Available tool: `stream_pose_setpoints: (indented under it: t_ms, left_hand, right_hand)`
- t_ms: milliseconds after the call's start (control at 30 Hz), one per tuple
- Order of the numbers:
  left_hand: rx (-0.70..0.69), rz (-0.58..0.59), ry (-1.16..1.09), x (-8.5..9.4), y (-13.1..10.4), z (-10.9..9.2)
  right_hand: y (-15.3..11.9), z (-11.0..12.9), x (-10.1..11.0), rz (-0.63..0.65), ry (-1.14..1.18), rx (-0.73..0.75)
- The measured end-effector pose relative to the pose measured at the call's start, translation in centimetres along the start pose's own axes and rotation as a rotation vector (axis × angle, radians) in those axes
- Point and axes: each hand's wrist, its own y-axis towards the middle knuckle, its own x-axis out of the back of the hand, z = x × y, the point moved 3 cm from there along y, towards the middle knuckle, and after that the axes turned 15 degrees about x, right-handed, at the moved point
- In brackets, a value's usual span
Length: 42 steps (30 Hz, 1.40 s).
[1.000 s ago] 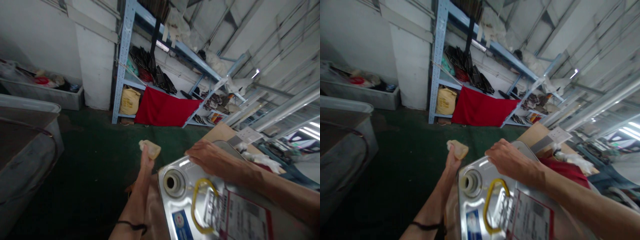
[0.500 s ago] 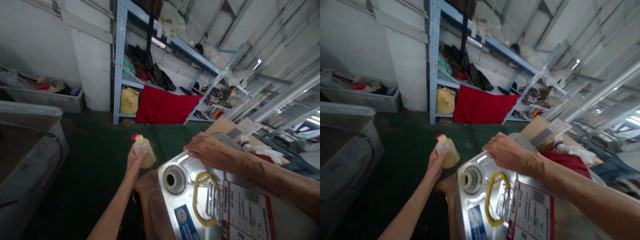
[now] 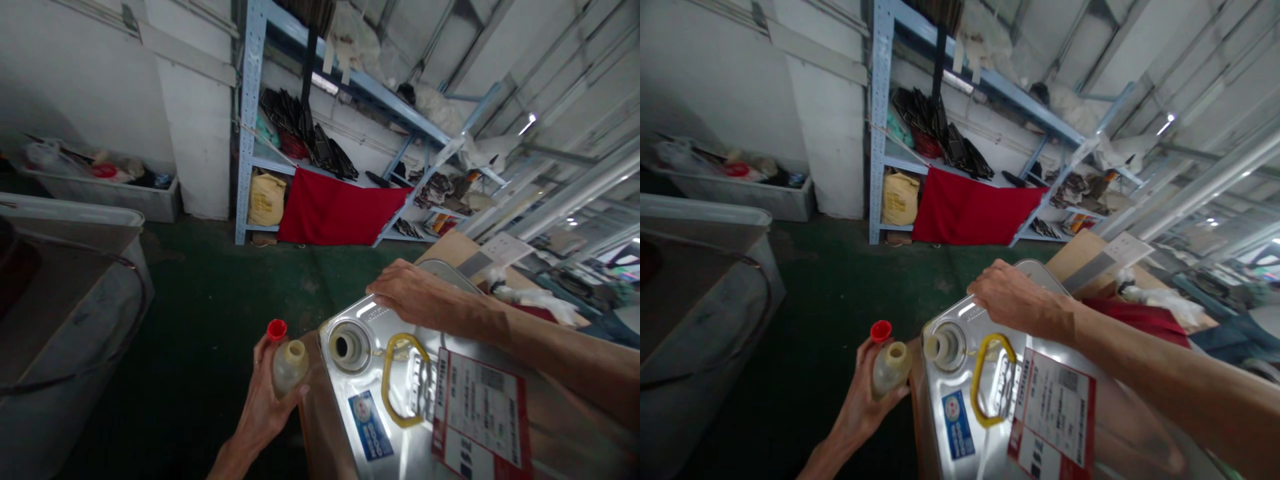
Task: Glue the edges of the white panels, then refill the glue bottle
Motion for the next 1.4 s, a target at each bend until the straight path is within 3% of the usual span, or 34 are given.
stream_pose_setpoints:
  t_ms: [267, 533, 833, 1400]
  left_hand:
    - [-0.115, 0.08, 0.0, 0.2, -1.4, 0.4]
    - [-0.097, 0.133, -0.013, 1.0, -2.3, 1.4]
    - [-0.072, -0.04, 0.242, 0.5, -1.2, 3.1]
    - [-0.18, -0.07, 0.352, 0.7, -1.2, 4.6]
  right_hand:
    - [1.2, 1.1, -0.3, 0.021, -0.037, 0.028]
    - [2.6, 2.1, -0.8, 0.046, -0.078, 0.055]
    - [3.9, 4.0, -0.8, 0.065, -0.086, 0.062]
    - [5.4, 5.2, -2.1, 0.11, -0.1, 0.075]
